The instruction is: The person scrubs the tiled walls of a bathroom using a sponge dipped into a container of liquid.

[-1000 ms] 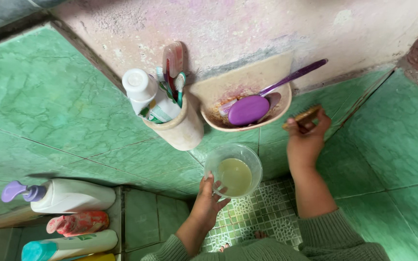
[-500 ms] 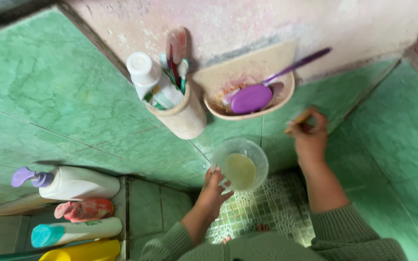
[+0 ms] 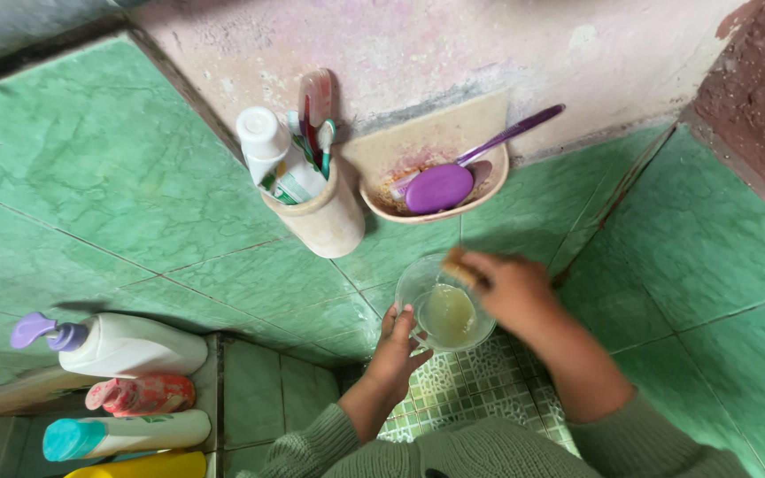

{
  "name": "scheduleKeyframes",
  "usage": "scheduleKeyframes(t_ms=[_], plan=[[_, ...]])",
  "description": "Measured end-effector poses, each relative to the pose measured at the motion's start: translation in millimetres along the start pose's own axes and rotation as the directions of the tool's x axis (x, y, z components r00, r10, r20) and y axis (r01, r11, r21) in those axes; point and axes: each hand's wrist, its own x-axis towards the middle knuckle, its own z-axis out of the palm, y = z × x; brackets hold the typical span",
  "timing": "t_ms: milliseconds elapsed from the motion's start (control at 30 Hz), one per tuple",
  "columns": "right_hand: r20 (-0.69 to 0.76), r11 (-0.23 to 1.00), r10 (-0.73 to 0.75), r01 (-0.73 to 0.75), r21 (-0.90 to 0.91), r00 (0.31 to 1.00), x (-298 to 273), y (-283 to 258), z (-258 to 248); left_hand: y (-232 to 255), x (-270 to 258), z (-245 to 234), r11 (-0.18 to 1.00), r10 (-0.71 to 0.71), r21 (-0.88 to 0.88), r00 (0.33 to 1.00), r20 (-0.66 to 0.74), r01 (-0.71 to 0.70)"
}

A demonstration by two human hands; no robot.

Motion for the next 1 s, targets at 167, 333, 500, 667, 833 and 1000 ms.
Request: scheduleKeyframes(t_ms=[167,333,500,667,833,1000], plan=[[-0.376,0.827,0.268,-0.012,0.561,0.887,44.5,62.2,15.1,-0.3,-2.0,-10.5,0.999,0.026,-0.034,1.0,-0.017,-0.027],[-0.701,0.621,0.316,0.418,0.662,0.64,82.4,141.0,116.9,-1.5,-0.7,-28.8,0.996,0.029,-0.078,0.996,-0.089,-0.036],[-0.254,0.264,0.78,0.067,0.962,0.572,96.6,152.2,119.1,-6.3,-7.2,-51.3,0.992,0.059,-0.104,0.992,-0.115,-0.071],[-0.63,0.626,0.378,0.314,0.714,0.679,74.2,85.8,100.0,-9.1,-8.2,-58.2,0.991,-0.007,-0.136,0.989,-0.147,-0.013],[-0.806,0.85,0.314,0.229,0.474,0.501,94.3,146.0,96.5,-1.4,-4.0,-57.3,0.992,0.031,-0.12,0.994,-0.106,-0.043],[-0.468,0.631,0.673,-0.114,0.767,0.573,87.7,158.1,109.9,-7.4,-6.8,-65.1,0.991,0.004,-0.129,0.993,-0.114,-0.019]])
